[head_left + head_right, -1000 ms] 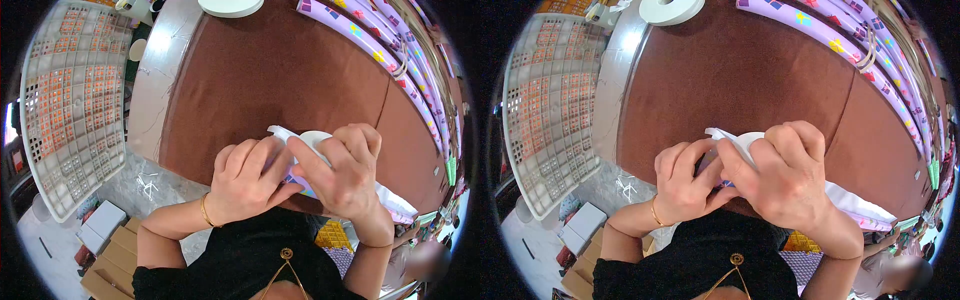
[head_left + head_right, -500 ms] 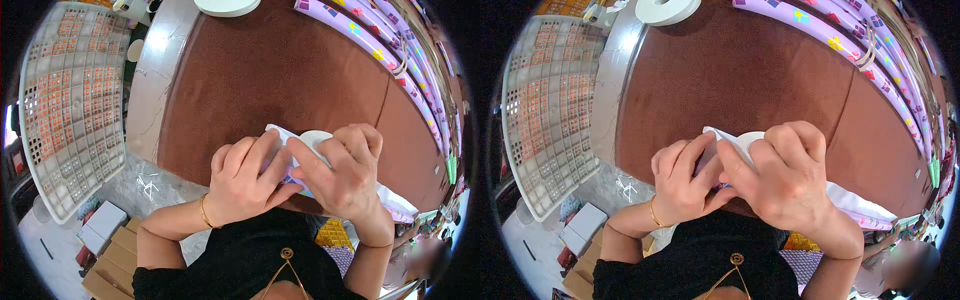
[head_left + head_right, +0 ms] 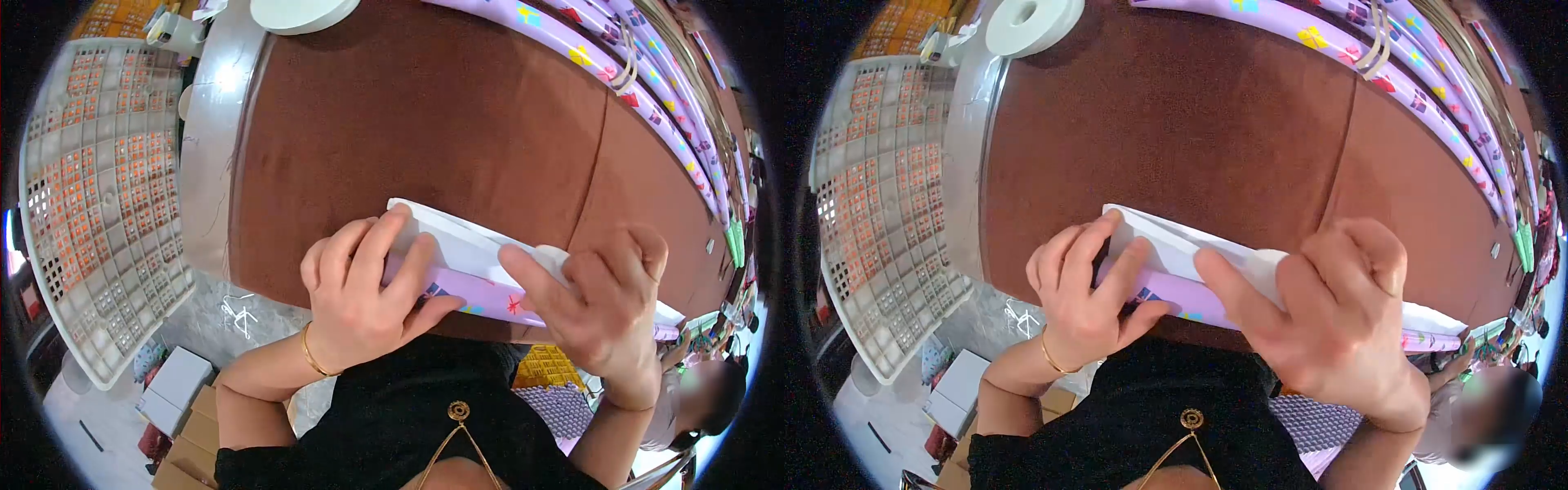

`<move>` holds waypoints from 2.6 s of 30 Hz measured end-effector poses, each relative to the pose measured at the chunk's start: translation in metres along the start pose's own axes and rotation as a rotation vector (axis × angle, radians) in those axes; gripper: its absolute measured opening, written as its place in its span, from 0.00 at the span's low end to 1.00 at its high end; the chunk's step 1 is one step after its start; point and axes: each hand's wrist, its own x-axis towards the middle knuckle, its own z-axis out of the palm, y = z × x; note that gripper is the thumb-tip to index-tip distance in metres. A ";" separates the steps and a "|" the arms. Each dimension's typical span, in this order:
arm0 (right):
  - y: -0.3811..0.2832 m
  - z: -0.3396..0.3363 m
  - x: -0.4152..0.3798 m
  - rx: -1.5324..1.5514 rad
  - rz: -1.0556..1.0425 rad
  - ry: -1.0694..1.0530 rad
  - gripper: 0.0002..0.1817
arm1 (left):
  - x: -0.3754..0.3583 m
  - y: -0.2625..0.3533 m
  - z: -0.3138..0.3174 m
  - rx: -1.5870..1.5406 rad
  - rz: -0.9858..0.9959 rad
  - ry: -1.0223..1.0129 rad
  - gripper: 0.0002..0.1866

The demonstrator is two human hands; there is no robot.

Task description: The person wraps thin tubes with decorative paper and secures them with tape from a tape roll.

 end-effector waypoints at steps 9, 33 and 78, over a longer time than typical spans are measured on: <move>0.008 -0.003 -0.021 -0.025 -0.087 -0.100 0.26 | 0.002 0.001 -0.003 0.028 0.015 -0.029 0.26; 0.021 0.016 -0.021 0.067 -0.080 -0.156 0.31 | 0.000 -0.001 -0.001 0.061 0.038 -0.027 0.27; 0.013 0.021 -0.010 0.023 -0.080 -0.163 0.25 | 0.013 0.014 -0.009 -0.016 0.149 -0.154 0.39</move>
